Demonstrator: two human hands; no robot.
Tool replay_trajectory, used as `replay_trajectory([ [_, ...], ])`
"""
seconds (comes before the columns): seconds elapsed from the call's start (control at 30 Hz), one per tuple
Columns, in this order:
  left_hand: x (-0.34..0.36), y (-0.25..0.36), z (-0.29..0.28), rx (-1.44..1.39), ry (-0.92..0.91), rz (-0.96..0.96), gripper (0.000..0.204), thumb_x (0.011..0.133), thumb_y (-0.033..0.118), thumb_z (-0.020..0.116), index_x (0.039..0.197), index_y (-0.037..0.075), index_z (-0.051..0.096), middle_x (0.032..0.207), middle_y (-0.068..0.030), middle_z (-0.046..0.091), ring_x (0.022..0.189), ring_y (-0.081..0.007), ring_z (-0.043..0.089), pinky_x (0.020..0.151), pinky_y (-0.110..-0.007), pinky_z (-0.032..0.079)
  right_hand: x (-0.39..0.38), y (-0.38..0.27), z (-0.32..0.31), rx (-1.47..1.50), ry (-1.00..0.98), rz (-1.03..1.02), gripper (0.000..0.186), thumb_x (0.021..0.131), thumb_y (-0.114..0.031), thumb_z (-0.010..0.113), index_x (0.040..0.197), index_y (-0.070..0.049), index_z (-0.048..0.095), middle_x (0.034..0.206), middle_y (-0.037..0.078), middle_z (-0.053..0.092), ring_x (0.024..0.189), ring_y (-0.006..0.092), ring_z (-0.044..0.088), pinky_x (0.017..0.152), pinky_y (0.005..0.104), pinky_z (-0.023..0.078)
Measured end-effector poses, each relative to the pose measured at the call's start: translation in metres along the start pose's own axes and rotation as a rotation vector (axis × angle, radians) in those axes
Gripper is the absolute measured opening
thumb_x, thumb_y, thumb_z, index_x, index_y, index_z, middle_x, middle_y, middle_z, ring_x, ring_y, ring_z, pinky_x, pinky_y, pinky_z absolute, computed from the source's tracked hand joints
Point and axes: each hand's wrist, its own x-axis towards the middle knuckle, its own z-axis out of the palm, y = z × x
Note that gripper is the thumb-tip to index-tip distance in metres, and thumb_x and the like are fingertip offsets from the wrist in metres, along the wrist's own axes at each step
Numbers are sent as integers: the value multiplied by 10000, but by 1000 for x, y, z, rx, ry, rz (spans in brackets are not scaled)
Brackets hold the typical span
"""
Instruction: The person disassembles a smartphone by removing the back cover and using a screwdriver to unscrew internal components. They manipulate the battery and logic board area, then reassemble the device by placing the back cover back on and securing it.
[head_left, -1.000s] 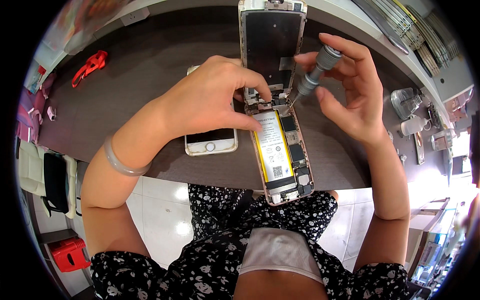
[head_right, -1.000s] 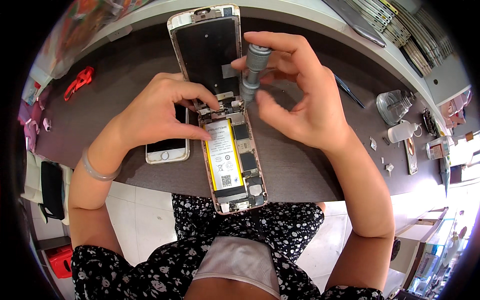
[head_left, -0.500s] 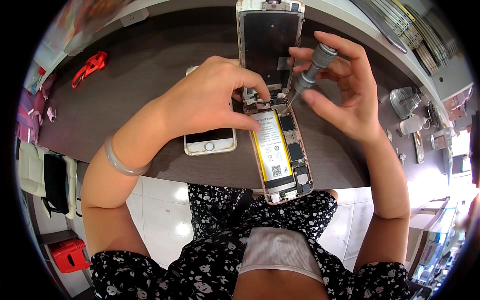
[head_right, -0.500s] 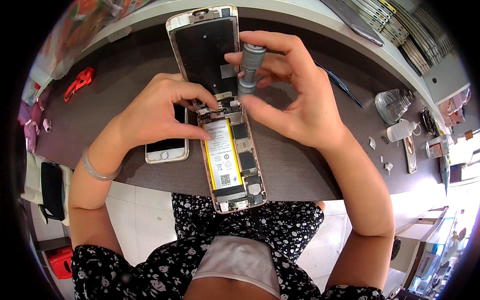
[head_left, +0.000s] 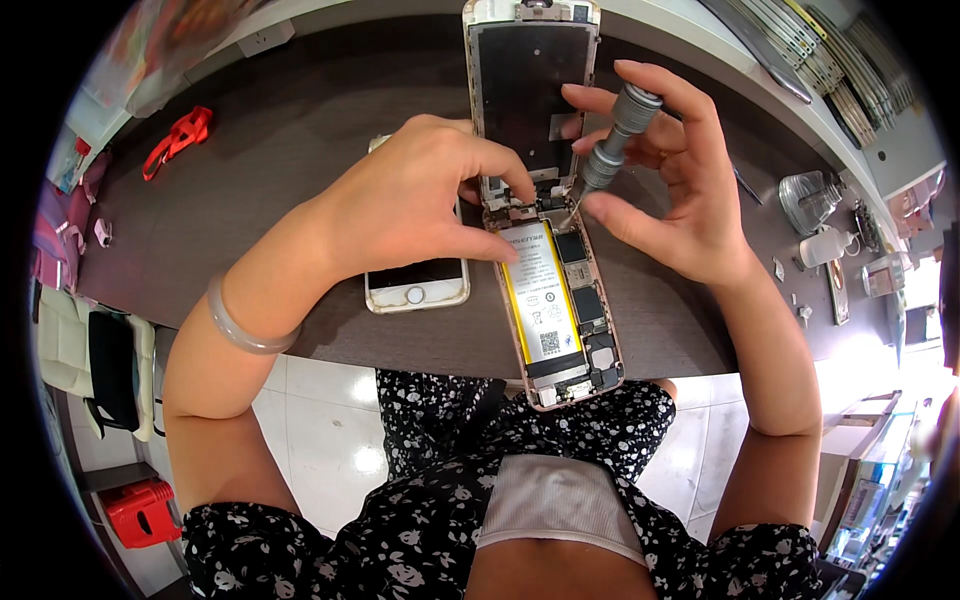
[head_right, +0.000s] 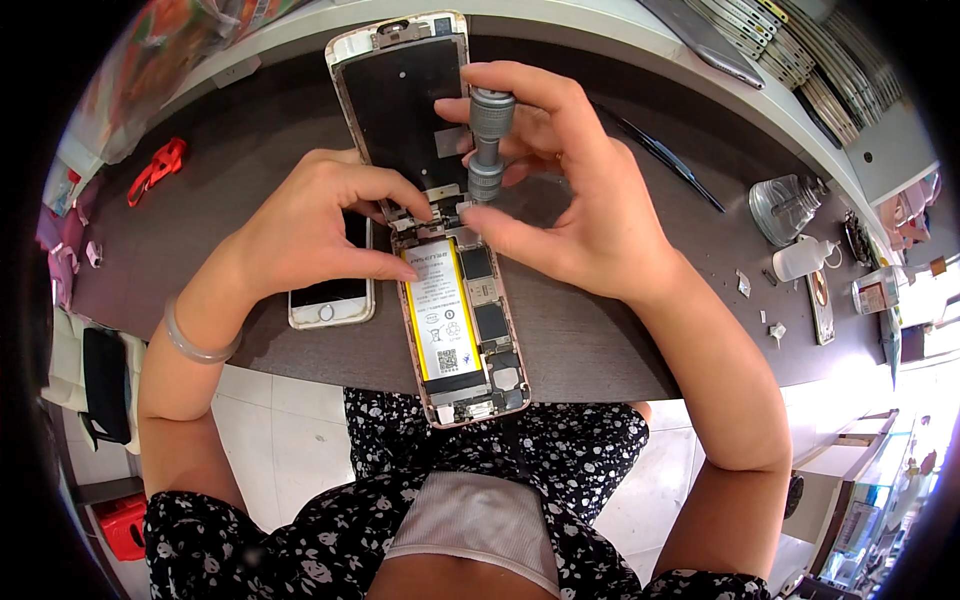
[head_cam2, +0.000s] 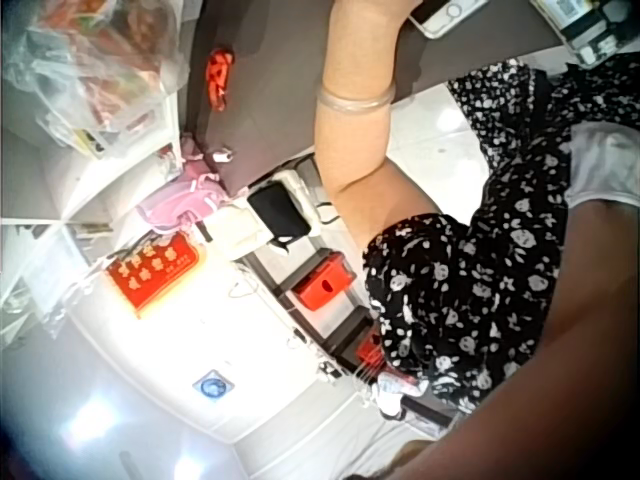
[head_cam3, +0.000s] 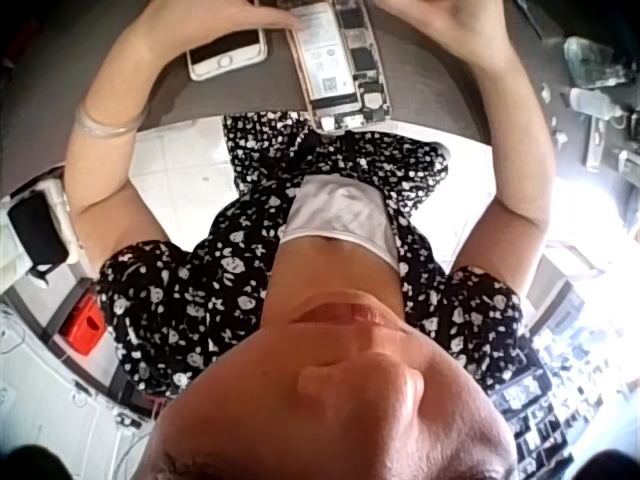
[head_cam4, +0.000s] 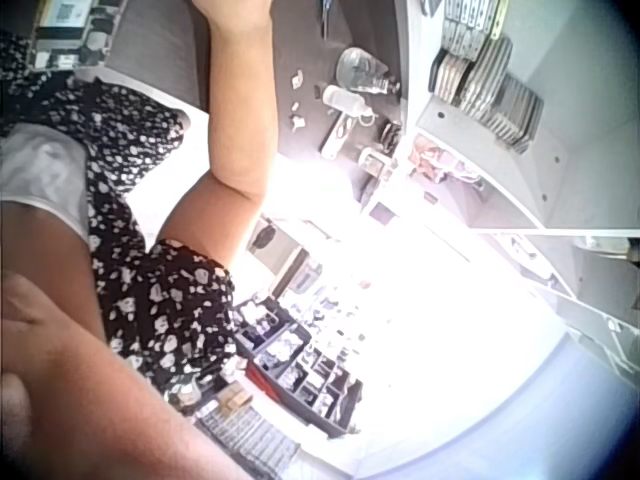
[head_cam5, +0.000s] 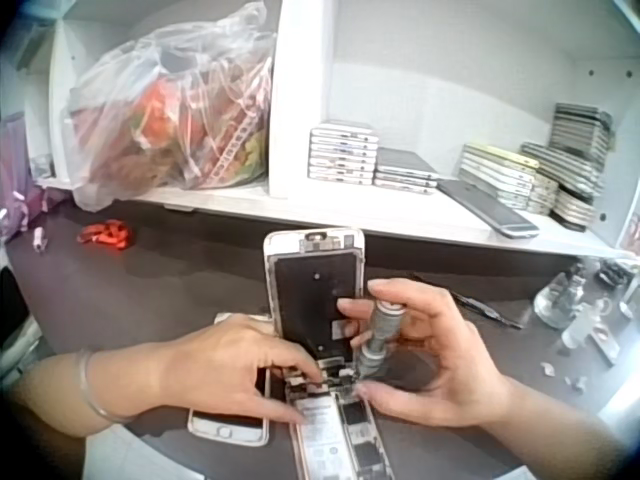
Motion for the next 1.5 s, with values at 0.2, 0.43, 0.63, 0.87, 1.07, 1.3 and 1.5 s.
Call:
replay_trajectory([
  [0.2,-1,-1,0,-9,-6,-5,369,619,94,832,947,24,680,882,-90,679,795,-191,648,728,-290,552,-2,-2,-1,14,-39,96,774,714,62,701,1380,-103,341,1073,71,617,887,106,599,751,226,493],
  [0.43,0,-3,1,-29,21,24,345,630,134,816,919,7,677,868,-116,681,753,-231,648,687,-306,535,5,-6,-22,64,144,16,839,793,43,684,1452,-84,181,1062,200,609,937,179,611,822,301,511],
  [0.63,0,0,0,-17,4,0,353,626,109,823,935,17,677,890,-101,685,785,-215,650,717,-300,541,4,-7,-25,76,86,116,773,819,29,662,1438,-40,203,1044,183,621,936,161,603,813,278,501],
  [0.87,-1,-1,-1,1,-16,-10,367,623,88,832,949,24,676,911,-90,688,810,-194,648,741,-285,546,9,-6,-36,-248,-33,263,381,855,-65,664,1193,-20,496,840,58,649,765,93,606,650,235,503],
  [1.07,0,0,-1,15,-30,-25,361,628,83,830,945,14,673,903,-90,688,807,-191,647,739,-285,547,10,3,-41,-334,-9,384,262,904,-145,624,1073,-17,470,699,85,630,628,132,613,600,255,496],
  [1.3,0,2,-2,-5,-41,-54,353,635,80,828,943,12,669,898,-89,684,815,-183,644,753,-285,546,9,15,-47,-337,-34,418,263,931,-186,595,1057,-26,428,711,110,649,636,166,639,601,276,513],
  [1.5,0,2,-1,-8,-47,-55,356,635,78,828,947,14,668,903,-89,682,816,-182,642,754,-282,543,7,21,-45,-320,-45,458,269,941,-205,580,1045,-28,407,717,122,654,660,184,656,617,287,529],
])
